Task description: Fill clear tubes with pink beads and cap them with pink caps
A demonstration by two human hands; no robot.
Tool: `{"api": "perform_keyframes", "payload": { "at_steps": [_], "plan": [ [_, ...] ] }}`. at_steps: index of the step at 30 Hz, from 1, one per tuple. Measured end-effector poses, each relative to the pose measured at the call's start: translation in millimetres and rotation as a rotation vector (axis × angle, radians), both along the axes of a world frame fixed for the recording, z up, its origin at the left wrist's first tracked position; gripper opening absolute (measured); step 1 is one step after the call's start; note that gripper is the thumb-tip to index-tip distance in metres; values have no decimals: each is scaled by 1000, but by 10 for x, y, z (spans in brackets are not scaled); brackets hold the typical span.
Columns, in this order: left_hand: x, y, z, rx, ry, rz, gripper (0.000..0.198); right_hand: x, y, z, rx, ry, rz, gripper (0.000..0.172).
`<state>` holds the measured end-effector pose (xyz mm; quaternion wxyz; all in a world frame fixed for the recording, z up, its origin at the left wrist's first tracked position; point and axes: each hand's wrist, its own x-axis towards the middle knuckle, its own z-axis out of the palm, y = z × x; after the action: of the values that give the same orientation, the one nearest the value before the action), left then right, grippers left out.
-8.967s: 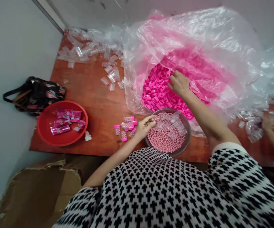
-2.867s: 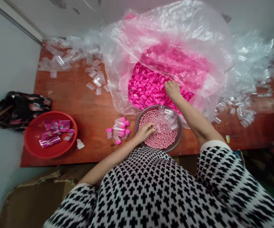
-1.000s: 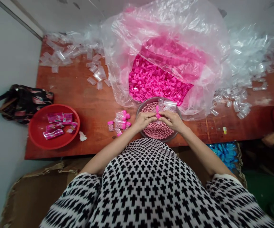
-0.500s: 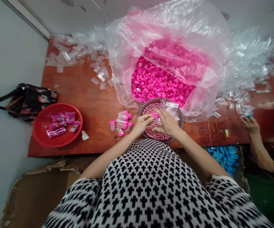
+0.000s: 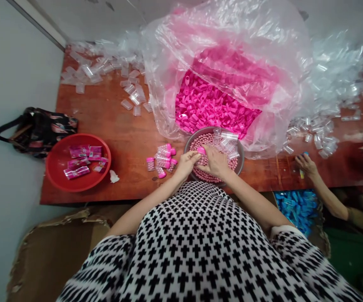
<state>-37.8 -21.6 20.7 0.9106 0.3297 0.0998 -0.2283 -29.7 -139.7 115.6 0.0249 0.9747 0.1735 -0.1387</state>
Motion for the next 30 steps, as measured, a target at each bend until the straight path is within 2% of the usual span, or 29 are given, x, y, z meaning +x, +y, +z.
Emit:
{"api": "perform_keyframes", "payload": {
  "at_steps": [2,4,6,8,9,11,12,14,17,19,21,24,26,30],
  "plan": [
    [-17,191,-149,116,-25,24,40,54,-55,38,97,72,-73,91],
    [-38,444,-335,364,-72,64,36,126,-213,101,180,85,-236,94],
    [-56,673,-504,676,-106,103,29,188,-450,168,210,31,-394,79],
    [-54,770,-593,914,-220,115,28,208,-696,218,168,-26,-475,60],
    [-41,746,-597,981,-292,112,28,199,-795,233,127,-32,-492,53],
    [13,550,-532,1033,-456,51,28,145,-915,240,33,3,-500,45],
    [51,392,-477,1030,-523,-6,27,106,-931,230,-22,36,-499,42],
    [136,16,-361,1044,-684,-208,25,22,-894,178,-120,112,-490,38],
    [242,-502,-268,1055,-777,-353,21,-75,-764,4,-191,177,-489,36],
    [286,-716,-272,1064,-800,-387,26,-103,-697,-160,-189,179,-506,40],
    [319,-808,-300,1081,-832,-423,33,-105,-674,-323,-172,172,-535,46],
    [360,-783,-320,1116,-889,-493,33,-75,-713,-496,-89,159,-570,50],
    [383,-725,-309,1128,-931,-526,31,-49,-761,-561,11,162,-564,45],
    [403,-628,-292,1191,-1112,-595,30,-32,-843,-641,225,204,-544,25]
  ]
}}
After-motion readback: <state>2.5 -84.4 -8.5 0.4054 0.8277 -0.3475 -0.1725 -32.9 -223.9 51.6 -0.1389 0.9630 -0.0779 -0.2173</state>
